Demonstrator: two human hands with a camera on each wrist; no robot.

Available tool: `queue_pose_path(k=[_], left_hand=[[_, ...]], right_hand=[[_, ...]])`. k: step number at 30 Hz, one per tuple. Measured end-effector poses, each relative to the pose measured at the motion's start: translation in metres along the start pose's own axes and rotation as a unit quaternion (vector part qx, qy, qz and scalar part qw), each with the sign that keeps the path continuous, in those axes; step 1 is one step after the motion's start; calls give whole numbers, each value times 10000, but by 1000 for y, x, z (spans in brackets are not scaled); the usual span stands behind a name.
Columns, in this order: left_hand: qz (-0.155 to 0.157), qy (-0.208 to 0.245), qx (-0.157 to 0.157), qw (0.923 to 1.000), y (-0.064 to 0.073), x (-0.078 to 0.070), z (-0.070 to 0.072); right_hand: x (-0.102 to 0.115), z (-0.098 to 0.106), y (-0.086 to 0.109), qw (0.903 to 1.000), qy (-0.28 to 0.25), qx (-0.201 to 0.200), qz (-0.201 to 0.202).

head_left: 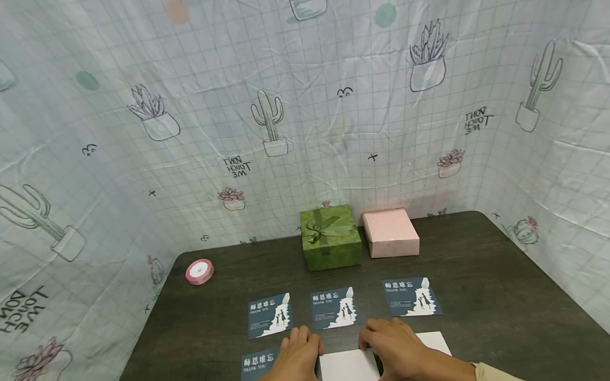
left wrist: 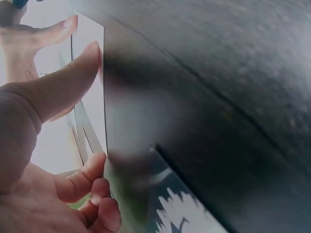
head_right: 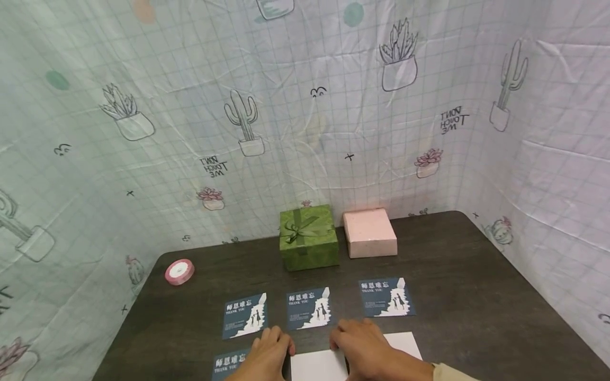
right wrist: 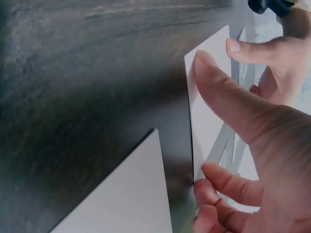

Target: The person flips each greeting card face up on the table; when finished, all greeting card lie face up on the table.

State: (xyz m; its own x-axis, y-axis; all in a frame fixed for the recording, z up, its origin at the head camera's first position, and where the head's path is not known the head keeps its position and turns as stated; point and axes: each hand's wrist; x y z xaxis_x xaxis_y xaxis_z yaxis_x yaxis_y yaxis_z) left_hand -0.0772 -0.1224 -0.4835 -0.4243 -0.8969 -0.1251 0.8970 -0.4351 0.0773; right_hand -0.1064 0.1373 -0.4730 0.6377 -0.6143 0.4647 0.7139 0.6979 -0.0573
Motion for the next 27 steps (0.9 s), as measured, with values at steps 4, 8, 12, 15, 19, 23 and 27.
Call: queue_pose_path(k=[4,8,12,15,19,23,27], left_hand=[[82,137,154,9998,0,-1,2],[113,192,172,9996,-2,-4,3],[145,332,228,9991,-3,-5,2],[116,308,177,9993,-2,-3,0],[47,199,24,9998,-1,-3,0],[98,493,14,9987,-1,-5,3],[274,1536,65,9877,-2,-1,9]], right_hand=[[1,0,-2,10000,14,57,10],[3,0,-3,9999,158,20,22],[4,-1,-3,9999,89,-14,-57],[4,-3,-3,9999,-43,-87,-99],[3,-5,-4,9989,-419,-73,-200],[3,0,-4,9928,-1174,0,-240],[3,9,-6,9777,-2090,62,215]])
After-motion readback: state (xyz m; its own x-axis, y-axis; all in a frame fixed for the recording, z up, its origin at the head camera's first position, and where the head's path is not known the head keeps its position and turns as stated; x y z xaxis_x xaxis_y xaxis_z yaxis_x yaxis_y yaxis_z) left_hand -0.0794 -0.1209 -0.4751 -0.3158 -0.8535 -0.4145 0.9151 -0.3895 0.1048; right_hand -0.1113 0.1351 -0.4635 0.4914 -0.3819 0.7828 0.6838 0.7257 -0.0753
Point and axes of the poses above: each hand's wrist, its own y-axis away from the middle knuckle, its own z-axis out of the back of the hand, x = y × z, and after that the axes turned 12 degrees about -y, right-handed
